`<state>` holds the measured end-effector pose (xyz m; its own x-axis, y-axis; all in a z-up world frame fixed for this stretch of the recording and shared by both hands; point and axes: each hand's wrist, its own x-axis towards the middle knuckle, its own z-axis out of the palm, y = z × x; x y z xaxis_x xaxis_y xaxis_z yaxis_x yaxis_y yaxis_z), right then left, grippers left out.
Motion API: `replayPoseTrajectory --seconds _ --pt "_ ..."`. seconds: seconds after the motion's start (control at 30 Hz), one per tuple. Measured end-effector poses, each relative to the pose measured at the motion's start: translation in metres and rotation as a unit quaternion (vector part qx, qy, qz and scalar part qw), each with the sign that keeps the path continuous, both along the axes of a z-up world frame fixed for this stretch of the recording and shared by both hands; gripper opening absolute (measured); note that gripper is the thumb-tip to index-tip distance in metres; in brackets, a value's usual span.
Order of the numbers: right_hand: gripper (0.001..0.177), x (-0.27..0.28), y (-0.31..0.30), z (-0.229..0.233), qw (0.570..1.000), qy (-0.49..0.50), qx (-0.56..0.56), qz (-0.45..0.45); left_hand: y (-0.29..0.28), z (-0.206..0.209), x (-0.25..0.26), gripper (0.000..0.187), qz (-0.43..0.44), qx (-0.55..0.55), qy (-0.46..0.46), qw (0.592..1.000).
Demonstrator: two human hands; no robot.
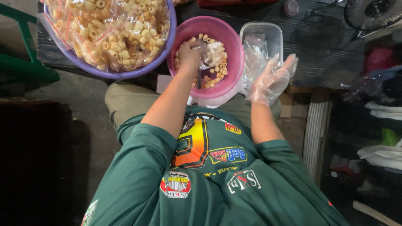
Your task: Packing small snacks from a bowl into individual plastic bags using a spoon.
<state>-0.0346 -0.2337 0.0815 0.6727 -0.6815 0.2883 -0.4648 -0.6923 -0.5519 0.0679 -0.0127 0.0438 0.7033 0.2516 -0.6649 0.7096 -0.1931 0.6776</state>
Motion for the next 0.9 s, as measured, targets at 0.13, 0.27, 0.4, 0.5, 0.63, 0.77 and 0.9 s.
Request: replayPoseTrajectory --seconds 0.13,0.27,0.4,0.5,0.63,0.77,0.9 --pt "0.048 -0.001 0.03 0.012 0.971 -0.102 -0.13 0.175 -0.004 0.032 -0.002 0.021 -0.103 -0.134 -0.075 0.983" --pt "0.078 0.018 0.073 0.039 0.934 0.108 0.259 0.22 -0.01 0.067 -0.01 0.019 -0.222 -0.174 -0.113 0.953" --pt "0.077 0.03 0.057 -0.053 0.723 -0.108 0.661 0.17 -0.004 0.089 -0.017 0.021 -0.23 -0.19 -0.126 0.946" --pt "0.018 0.034 0.062 -0.036 0.721 -0.141 0.657 0.171 -0.003 0.069 -0.013 0.024 -0.171 -0.287 -0.147 0.931" --pt "0.011 0.058 0.059 -0.056 0.829 -0.145 0.533 0.089 -0.008 0.024 -0.003 0.012 -0.14 -0.278 -0.196 0.93" --pt "0.022 0.069 0.038 -0.093 0.826 -0.128 0.538 0.109 -0.012 -0.013 0.0 0.013 -0.099 -0.354 -0.194 0.91" --pt "0.024 0.053 0.064 -0.047 0.754 -0.155 0.624 0.135 -0.007 -0.025 0.001 0.008 -0.119 -0.339 -0.192 0.914"
